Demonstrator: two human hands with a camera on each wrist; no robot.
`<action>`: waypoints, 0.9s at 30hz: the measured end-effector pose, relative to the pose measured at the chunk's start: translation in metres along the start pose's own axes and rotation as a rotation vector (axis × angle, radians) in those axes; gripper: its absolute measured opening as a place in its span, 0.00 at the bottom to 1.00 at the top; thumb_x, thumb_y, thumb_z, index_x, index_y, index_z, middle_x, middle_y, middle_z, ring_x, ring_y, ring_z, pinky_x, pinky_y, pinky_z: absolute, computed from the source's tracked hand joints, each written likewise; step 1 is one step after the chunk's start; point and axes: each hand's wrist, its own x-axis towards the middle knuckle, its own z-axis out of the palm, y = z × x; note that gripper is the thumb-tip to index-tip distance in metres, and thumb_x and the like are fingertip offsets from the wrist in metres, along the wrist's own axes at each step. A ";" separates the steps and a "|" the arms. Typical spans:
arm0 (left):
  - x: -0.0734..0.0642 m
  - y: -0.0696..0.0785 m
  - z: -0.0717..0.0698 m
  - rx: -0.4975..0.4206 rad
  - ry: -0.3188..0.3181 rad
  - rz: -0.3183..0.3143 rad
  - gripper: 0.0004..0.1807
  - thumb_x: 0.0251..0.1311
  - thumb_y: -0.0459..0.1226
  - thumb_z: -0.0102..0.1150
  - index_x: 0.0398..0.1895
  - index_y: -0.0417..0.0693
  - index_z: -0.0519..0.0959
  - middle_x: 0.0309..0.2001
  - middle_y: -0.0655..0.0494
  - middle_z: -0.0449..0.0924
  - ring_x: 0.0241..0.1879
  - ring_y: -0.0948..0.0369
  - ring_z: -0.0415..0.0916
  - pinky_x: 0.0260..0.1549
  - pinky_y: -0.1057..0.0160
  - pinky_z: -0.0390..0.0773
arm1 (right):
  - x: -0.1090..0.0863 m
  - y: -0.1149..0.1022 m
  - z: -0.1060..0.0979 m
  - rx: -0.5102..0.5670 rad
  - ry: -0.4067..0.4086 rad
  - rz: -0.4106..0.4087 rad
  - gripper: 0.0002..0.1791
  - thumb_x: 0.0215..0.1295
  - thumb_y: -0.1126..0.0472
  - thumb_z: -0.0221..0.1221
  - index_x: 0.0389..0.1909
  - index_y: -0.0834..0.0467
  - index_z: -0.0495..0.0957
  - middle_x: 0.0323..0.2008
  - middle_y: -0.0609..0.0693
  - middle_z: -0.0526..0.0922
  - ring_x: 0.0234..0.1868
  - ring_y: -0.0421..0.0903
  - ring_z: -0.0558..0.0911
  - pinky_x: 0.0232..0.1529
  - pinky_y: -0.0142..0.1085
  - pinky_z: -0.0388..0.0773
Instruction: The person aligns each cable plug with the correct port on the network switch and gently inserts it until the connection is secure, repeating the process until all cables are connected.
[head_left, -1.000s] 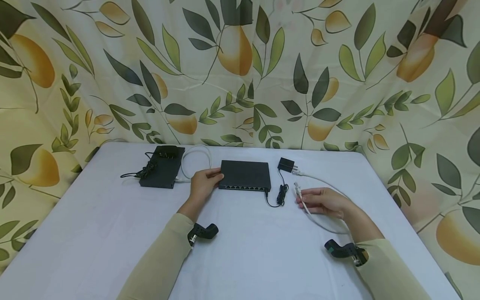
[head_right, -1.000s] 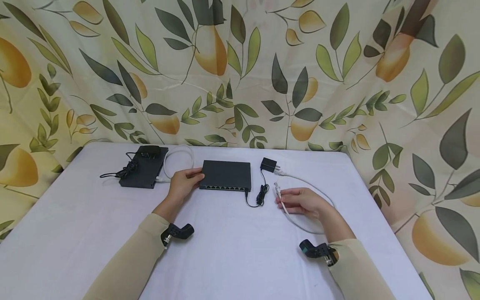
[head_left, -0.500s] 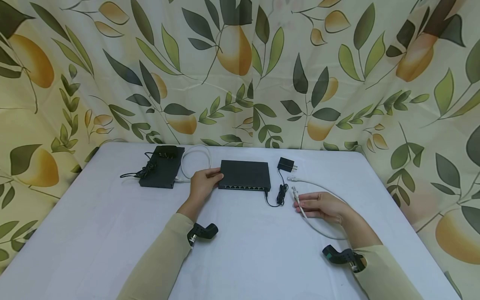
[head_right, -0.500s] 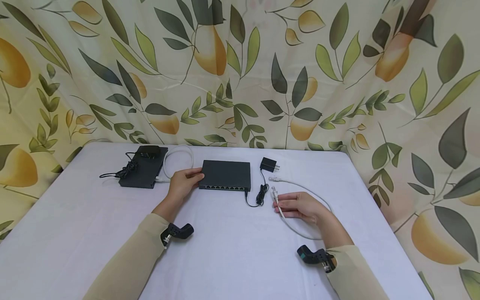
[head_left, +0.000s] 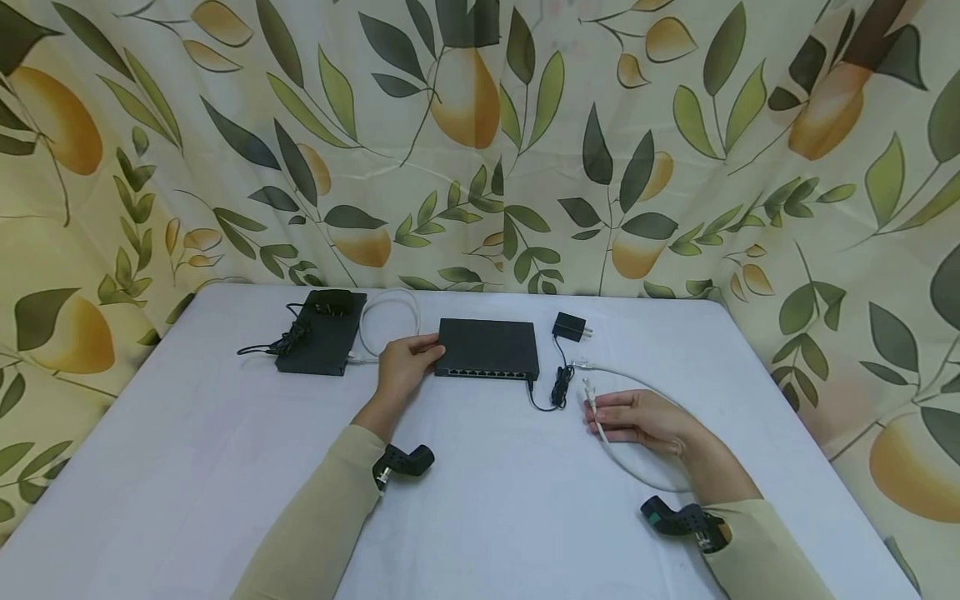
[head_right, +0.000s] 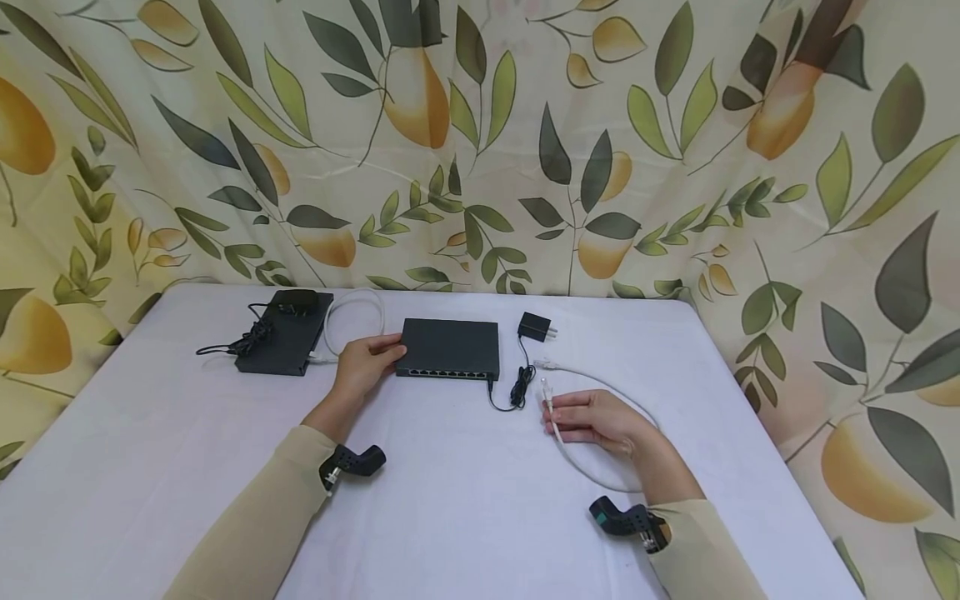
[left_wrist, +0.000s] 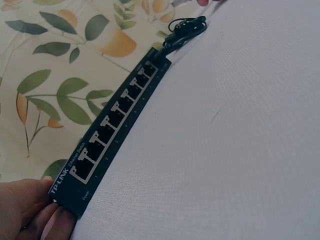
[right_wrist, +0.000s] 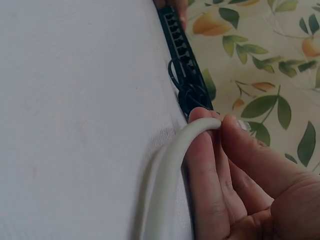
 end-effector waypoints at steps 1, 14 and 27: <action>0.000 0.000 0.000 -0.002 0.000 0.000 0.16 0.60 0.35 0.67 0.52 0.45 0.84 0.48 0.48 0.86 0.49 0.56 0.83 0.46 0.62 0.84 | 0.000 0.000 0.001 -0.008 -0.008 -0.004 0.16 0.71 0.70 0.55 0.57 0.71 0.75 0.44 0.51 0.88 0.44 0.45 0.87 0.48 0.35 0.84; -0.002 0.003 -0.001 -0.003 -0.003 -0.004 0.16 0.60 0.35 0.67 0.52 0.45 0.84 0.48 0.48 0.86 0.49 0.55 0.83 0.46 0.62 0.84 | 0.003 -0.001 0.020 -0.089 0.045 0.006 0.11 0.68 0.69 0.58 0.49 0.68 0.79 0.39 0.52 0.88 0.40 0.43 0.88 0.43 0.34 0.85; -0.001 0.003 -0.001 0.003 0.001 -0.008 0.16 0.60 0.35 0.67 0.52 0.45 0.84 0.48 0.48 0.86 0.48 0.56 0.83 0.45 0.63 0.85 | 0.012 0.002 0.044 -0.207 0.211 -0.009 0.19 0.64 0.69 0.62 0.52 0.75 0.75 0.35 0.54 0.88 0.35 0.42 0.87 0.38 0.33 0.86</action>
